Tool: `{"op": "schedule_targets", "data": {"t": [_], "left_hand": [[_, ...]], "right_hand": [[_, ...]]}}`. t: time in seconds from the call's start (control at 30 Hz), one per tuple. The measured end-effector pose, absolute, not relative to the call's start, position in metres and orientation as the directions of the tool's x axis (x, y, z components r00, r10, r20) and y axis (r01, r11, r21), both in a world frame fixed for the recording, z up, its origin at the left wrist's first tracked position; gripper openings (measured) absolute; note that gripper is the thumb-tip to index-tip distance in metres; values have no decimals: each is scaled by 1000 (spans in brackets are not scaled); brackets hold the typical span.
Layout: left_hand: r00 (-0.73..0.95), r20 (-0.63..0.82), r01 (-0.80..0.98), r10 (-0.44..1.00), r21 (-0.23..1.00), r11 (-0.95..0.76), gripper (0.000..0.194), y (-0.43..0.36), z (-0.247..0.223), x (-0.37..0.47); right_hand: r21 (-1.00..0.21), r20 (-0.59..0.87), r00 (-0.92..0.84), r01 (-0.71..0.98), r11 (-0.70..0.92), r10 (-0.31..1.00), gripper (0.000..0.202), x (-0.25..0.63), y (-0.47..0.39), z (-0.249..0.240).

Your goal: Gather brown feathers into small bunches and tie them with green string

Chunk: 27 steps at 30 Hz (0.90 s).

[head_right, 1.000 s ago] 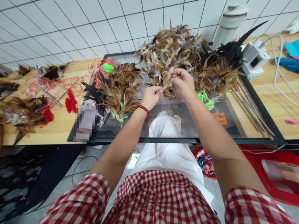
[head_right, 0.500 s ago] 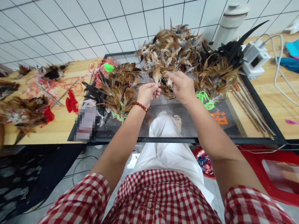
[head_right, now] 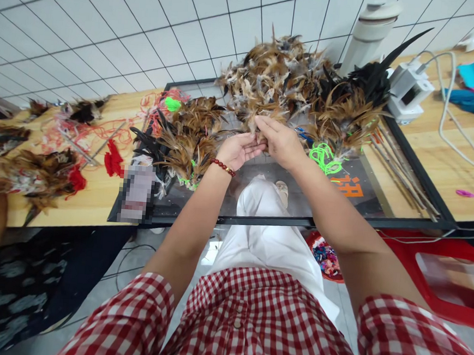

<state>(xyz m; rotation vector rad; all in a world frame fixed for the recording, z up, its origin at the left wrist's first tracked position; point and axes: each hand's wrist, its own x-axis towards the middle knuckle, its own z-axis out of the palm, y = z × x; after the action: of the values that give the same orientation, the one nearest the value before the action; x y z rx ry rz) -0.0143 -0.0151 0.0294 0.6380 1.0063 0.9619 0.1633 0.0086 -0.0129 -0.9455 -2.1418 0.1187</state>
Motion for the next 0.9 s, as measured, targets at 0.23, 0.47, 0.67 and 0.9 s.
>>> {"op": "schedule_targets", "data": {"t": [0.23, 0.47, 0.67, 0.9], "left_hand": [[291, -408, -267, 865, 834, 483, 22, -20, 30, -12], [131, -351, -329, 927, 867, 375, 22, -21, 35, -12], [177, -304, -252, 936, 905, 341, 23, -24, 38, -10], [62, -287, -214, 956, 932, 293, 24, -20, 35, -8]], "right_hand": [[-372, 606, -425, 595, 712, 672, 55, 161, 5, -13], [-429, 677, -176, 695, 577, 715, 55, 167, 6, -3], [-850, 417, -62, 327, 414, 907, 49, 160, 11, 2], [-879, 405, 10, 279, 386, 914, 27, 162, 8, 12]]}}
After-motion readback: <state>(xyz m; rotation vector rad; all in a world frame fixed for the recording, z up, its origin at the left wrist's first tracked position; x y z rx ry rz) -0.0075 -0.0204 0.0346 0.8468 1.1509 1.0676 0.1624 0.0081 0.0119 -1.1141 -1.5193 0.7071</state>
